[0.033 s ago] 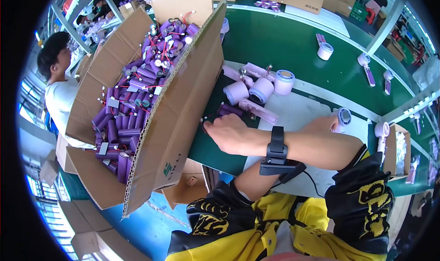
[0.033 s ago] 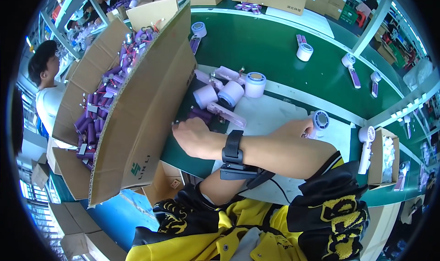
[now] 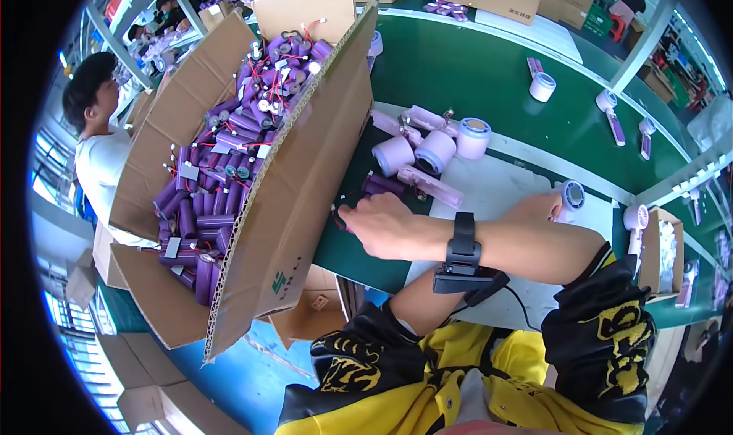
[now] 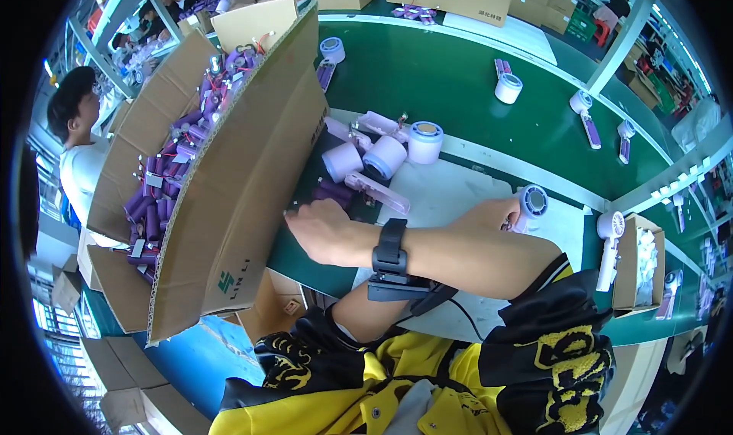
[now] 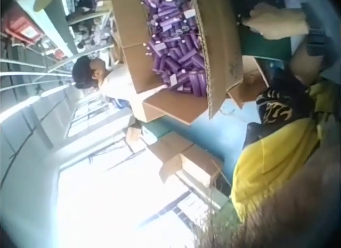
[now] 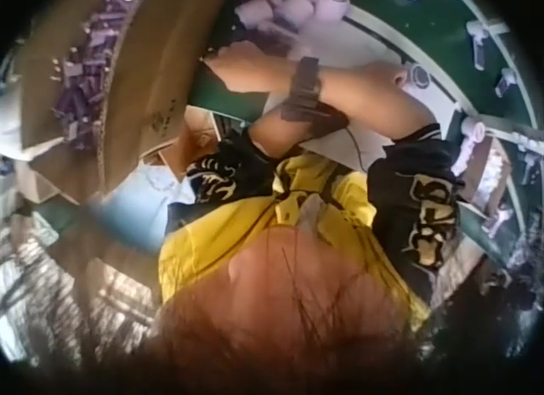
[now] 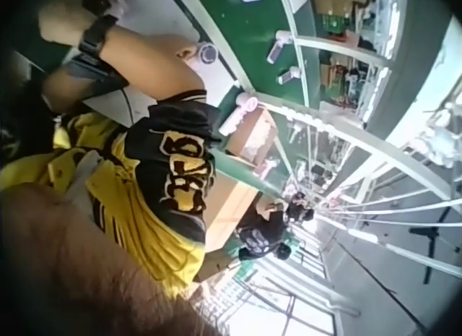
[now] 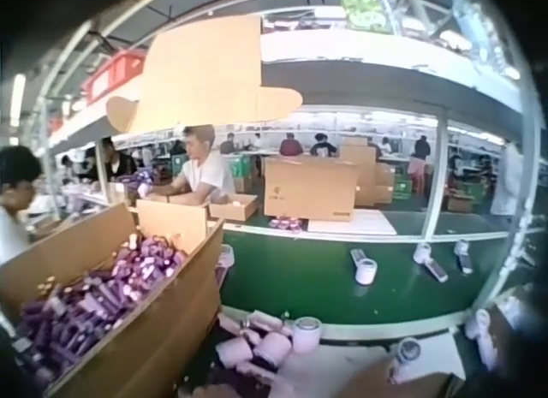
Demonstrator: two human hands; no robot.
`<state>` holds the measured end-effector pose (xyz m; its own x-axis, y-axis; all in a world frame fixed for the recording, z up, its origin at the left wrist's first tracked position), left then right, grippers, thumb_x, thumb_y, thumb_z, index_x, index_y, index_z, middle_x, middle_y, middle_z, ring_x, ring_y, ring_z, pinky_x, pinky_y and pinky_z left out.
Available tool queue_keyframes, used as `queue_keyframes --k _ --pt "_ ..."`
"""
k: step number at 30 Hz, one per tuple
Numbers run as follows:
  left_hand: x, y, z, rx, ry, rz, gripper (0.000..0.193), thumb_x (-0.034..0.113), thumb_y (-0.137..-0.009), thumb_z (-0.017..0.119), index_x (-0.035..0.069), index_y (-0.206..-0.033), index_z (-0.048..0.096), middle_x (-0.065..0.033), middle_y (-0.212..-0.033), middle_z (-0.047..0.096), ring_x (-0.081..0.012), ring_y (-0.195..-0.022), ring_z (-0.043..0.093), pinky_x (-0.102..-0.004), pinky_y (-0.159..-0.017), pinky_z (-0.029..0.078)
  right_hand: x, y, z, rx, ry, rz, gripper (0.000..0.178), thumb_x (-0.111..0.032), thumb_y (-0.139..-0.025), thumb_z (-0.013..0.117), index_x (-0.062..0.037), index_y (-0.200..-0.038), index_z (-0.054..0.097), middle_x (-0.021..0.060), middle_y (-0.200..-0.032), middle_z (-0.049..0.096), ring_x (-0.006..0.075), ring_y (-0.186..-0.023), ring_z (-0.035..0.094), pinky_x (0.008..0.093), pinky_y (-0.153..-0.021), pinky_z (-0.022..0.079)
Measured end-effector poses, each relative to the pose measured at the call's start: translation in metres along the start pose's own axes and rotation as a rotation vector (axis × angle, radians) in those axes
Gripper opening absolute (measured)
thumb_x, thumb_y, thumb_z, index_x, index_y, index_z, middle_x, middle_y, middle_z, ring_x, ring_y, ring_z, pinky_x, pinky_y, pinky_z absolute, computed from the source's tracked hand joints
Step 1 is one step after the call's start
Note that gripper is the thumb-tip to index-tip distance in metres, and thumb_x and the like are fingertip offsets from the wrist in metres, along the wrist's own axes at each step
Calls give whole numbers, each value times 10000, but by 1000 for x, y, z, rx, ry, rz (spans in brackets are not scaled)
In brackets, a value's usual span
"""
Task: The person assembles handheld fans by connecting battery pack wires to circuit boards and pressing the components into the handles. After setting a finished fan aside, they apply tape to a new battery pack and repeat the assembly process.
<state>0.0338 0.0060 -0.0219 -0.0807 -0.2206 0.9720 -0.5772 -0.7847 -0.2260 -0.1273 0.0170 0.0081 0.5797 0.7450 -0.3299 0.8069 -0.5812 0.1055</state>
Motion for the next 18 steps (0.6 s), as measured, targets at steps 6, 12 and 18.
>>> queue_keyframes --k 6,12,18 --pt "-28 -25 5 -329 -348 -95 409 455 -846 719 144 -1111 695 -125 -1130 701 -325 -990 665 -517 -923 506 18 29 -39 110 -229 -55 393 -193 -816 714 -38 -1124 525 104 -806 660 271 -773 673 378 -694 541" --pt "-61 4 -5 -20 -27 51 298 202 -771 776 65 -1010 661 -92 -952 686 -206 -900 665 -355 -820 529 87 140 -91 294 -1121 -44 361 -144 -866 690 -33 -1174 540 63 -1000 617 159 -918 629 317 -792 542" --pt "-11 -10 1 -302 -256 35 194 113 -762 759 44 -906 649 -108 -825 680 -218 -778 671 -364 -741 532 137 274 -67 639 -1637 286 378 -142 -885 644 -38 -1224 516 77 -958 612 171 -921 615 300 -833 501"
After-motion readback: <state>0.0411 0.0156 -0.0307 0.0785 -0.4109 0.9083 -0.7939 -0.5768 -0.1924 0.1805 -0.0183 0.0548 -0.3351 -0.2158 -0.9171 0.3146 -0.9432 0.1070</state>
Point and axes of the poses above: each hand's wrist, its own y-axis away from the middle knuckle, its own z-axis out of the palm, x = y × z, the point moved 3 cm from there along -y, towards the middle knuckle
